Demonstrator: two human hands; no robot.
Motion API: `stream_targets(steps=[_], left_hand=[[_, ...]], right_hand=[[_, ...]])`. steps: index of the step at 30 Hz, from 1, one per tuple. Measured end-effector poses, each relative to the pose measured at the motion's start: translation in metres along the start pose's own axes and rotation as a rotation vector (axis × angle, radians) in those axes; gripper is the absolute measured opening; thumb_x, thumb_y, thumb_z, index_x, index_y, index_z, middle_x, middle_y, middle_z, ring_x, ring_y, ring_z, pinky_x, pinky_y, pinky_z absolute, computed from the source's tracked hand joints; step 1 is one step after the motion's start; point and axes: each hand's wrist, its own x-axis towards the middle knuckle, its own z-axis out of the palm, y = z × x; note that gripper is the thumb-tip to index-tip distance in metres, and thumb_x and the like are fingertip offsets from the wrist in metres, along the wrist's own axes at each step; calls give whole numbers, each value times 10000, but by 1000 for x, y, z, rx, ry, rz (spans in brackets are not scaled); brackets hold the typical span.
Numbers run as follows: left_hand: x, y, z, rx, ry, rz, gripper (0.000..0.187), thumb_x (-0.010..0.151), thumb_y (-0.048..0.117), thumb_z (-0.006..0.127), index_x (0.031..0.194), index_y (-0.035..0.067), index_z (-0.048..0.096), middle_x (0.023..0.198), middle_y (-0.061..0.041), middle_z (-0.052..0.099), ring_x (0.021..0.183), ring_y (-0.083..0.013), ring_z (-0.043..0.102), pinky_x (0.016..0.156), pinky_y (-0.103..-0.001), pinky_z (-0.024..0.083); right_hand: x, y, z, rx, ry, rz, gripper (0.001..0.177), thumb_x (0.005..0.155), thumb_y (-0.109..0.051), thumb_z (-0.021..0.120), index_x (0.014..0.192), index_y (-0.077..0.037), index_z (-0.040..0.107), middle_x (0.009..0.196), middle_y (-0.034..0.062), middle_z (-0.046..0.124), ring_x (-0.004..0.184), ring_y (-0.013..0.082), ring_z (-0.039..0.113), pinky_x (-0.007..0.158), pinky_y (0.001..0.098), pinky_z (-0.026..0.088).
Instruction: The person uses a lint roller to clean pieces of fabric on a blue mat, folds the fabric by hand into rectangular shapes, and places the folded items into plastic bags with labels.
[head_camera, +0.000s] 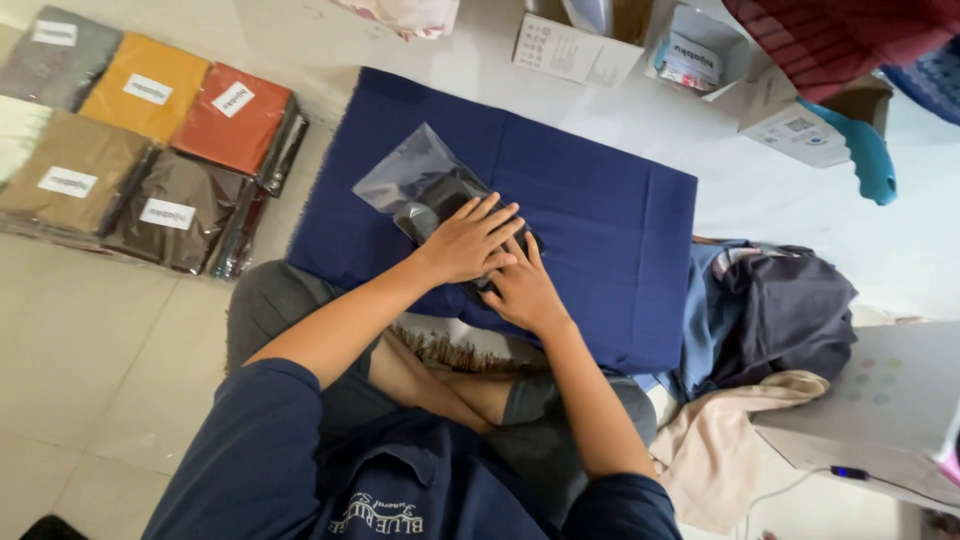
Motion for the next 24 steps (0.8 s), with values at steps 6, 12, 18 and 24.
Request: stream_targets(steps=[6,12,18,24], left_hand=[[-1,0,-12,-14,-85,-20,776,1051,683,238,1615,160,343,1640,-113,369,1538,-404,231,1250,-543,171],[1,-1,7,14,4,-5,819,1027,720,268,1603,146,373,1627,-124,394,1517,-424,271,1229,-561,210],[3,0,6,61,81,4,776,1022,692,337,1553,136,449,1584,-134,456,1487,-433,341,1200,-564,283],[6,2,14,31,96,9,777,1030,710,267,1554,168,454,1591,-152,439,1497,-460,306,1216,-582,223]], right_hand=[[-40,-4,-28,157,38,6,520,1003,-478,550,1451,-218,595,1547,186,489,1487,441,354,1199,580,291],[-34,-3,-2,139,17,30,446,1053,-330,422,1436,-199,608,1517,221,507,1482,469,345,1181,572,320],[0,2,26,125,36,-7,412,999,-349,473,1284,-170,710,1513,208,526,1493,450,353,1206,577,290],[21,5,22,113,-215,18,517,970,-419,392,1252,-140,723,1391,177,628,1456,357,415,1245,520,210]])
